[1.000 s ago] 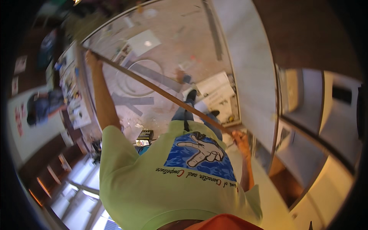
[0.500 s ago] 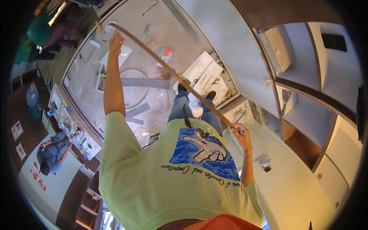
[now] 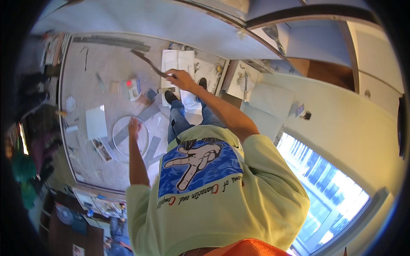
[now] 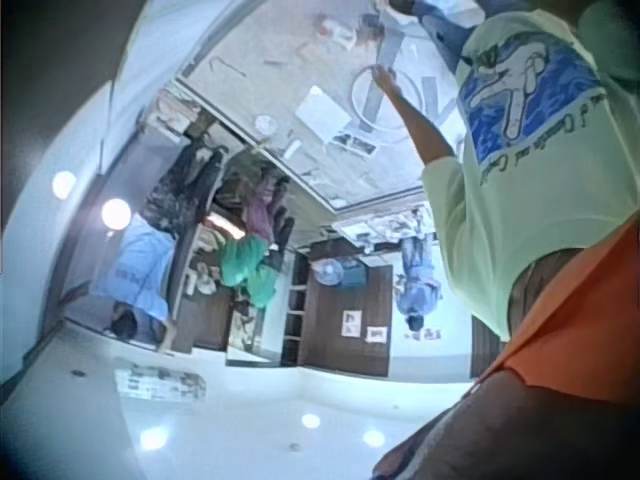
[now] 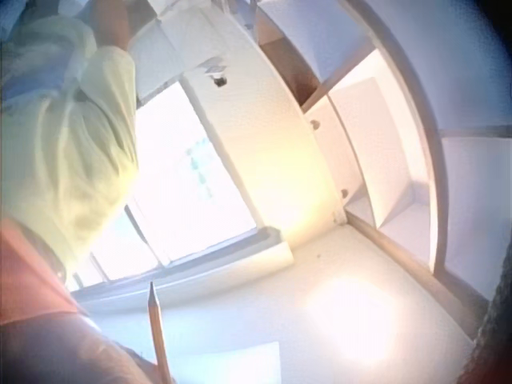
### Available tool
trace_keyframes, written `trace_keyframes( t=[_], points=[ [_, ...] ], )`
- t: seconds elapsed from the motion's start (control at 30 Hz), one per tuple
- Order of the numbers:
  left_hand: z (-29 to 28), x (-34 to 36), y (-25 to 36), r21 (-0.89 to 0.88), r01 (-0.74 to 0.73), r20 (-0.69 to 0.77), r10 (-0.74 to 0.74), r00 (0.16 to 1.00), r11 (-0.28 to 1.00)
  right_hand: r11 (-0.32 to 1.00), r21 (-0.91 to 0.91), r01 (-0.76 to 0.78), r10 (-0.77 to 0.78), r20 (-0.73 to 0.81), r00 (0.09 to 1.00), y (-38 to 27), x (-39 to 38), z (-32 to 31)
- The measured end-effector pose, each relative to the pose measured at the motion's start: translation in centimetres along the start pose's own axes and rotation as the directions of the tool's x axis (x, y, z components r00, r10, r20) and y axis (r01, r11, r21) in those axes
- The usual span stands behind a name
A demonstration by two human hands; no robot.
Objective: The person installs a wooden trim piece into a cabinet, using a putty knife to scrape and clean the joint, then applies adhesive from a bottle to secure the trim. The person handles the trim, putty knife, and adhesive bottle throughout the task.
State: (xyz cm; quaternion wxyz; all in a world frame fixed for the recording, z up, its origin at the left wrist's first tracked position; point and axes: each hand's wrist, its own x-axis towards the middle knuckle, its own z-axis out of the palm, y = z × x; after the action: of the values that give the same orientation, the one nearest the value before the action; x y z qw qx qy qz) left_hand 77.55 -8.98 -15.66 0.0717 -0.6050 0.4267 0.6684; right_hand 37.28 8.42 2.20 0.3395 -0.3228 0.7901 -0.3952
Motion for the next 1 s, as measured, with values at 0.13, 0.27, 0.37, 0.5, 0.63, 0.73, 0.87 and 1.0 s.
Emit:
trace_keyframes(
  t=[0.13,0.27,0.37,0.5,0.63,0.73,0.87,1.0],
  points=[
    [0.0,-4.9,-3.9,-0.024,0.139,-0.006,-0.139,0.990,0.990,0.991,0.094,0.098,-0.094,-0.044,0.995,-4.0,6.1,1.1],
    [-0.8,-6.3,-4.3,-0.047,0.230,-0.076,-0.233,0.969,0.972,0.974,0.100,0.205,-0.200,-0.054,0.978,-8.3,11.1,1.1],
    [-1.1,-5.8,-2.5,-0.042,0.158,-0.095,-0.162,0.982,0.986,0.952,0.174,0.253,-0.250,-0.040,0.967,-11.3,13.3,0.9],
    [-0.8,-4.8,2.2,-0.055,0.006,-0.058,-0.009,0.998,0.998,0.910,0.311,0.274,-0.281,-0.021,0.959,-13.8,13.8,0.0],
    [0.1,-4.5,6.5,-0.049,-0.054,-0.036,0.052,0.998,0.997,0.924,0.337,0.179,-0.199,0.026,0.980,-12.0,12.7,-0.4],
    [0.9,-4.5,8.0,-0.038,-0.054,-0.008,0.054,0.999,0.998,0.939,0.335,0.081,-0.094,0.024,0.995,-7.6,12.0,0.5],
    [1.5,-4.6,7.9,0.042,-0.001,0.002,0.001,1.000,0.999,0.976,-0.150,-0.157,0.159,0.005,0.987,1.0,12.0,2.9],
    [1.9,-5.2,7.1,0.096,0.051,0.000,-0.051,0.999,0.994,0.795,-0.365,-0.484,0.504,-0.047,0.863,11.1,7.5,4.7]
  ],
)
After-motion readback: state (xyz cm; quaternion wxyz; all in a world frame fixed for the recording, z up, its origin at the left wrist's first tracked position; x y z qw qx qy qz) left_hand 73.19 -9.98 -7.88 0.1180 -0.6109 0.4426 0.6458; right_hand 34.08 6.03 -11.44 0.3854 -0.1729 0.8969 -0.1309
